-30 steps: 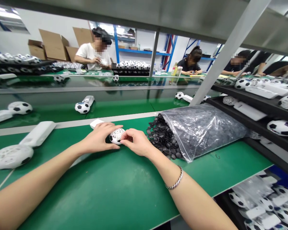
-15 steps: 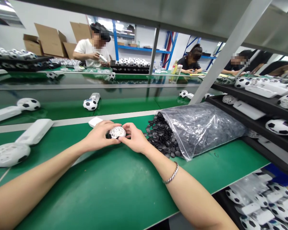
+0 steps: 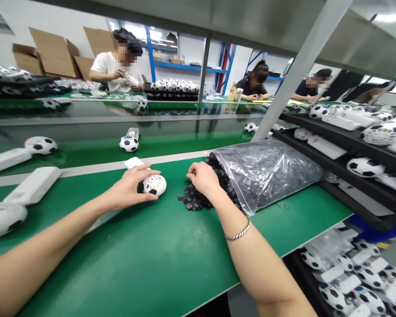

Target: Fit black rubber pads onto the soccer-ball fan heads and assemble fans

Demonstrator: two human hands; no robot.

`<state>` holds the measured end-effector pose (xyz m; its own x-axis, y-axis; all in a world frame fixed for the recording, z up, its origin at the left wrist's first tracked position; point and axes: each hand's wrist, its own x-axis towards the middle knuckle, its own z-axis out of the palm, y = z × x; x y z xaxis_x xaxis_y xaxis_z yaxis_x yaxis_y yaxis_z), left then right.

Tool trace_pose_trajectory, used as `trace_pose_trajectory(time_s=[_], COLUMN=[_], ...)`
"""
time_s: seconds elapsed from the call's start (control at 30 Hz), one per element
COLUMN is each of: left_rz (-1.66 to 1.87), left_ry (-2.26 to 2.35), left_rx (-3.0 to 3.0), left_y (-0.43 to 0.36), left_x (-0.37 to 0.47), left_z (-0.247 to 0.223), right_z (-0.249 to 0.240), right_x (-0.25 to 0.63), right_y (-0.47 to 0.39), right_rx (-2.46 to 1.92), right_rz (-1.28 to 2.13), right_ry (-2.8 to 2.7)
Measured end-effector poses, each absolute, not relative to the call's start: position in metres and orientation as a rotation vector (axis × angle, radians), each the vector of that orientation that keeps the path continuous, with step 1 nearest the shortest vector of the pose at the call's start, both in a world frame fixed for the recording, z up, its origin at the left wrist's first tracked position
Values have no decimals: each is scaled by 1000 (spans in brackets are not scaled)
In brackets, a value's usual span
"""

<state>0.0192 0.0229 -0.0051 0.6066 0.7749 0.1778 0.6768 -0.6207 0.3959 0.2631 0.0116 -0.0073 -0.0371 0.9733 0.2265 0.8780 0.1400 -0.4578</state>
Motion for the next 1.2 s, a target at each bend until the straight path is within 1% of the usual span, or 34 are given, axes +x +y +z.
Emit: trace_pose_trajectory(time_s=[0.13,0.27,0.43,0.63,0.73,0.9,1.2], left_rz=[410,579,532,594,582,600,621], left_ry=[965,1051,875,865,853,832,785], left_rx=[2428,2306,2319,2363,2374,2375,2348], left_y=[18,10,8,9,10,13,17], left_x=[22,31,31,32,31,28,28], left_z=[-4,-6,-6,-9,-10,-11,-14], right_z=[-10,-12,-15,-15,-10,-1,10], right_x=[262,251,251,254,247,235,224], right_y=[9,7,7,9,5,-5,-19], right_rx=[-1794,-1791,-1793,-1708,-1575,-1155,-922], right_rz=[335,366,360,439,487,653,520], right_ry=[-2033,-2102,-2112,-2108,-2122,-2056,-2299])
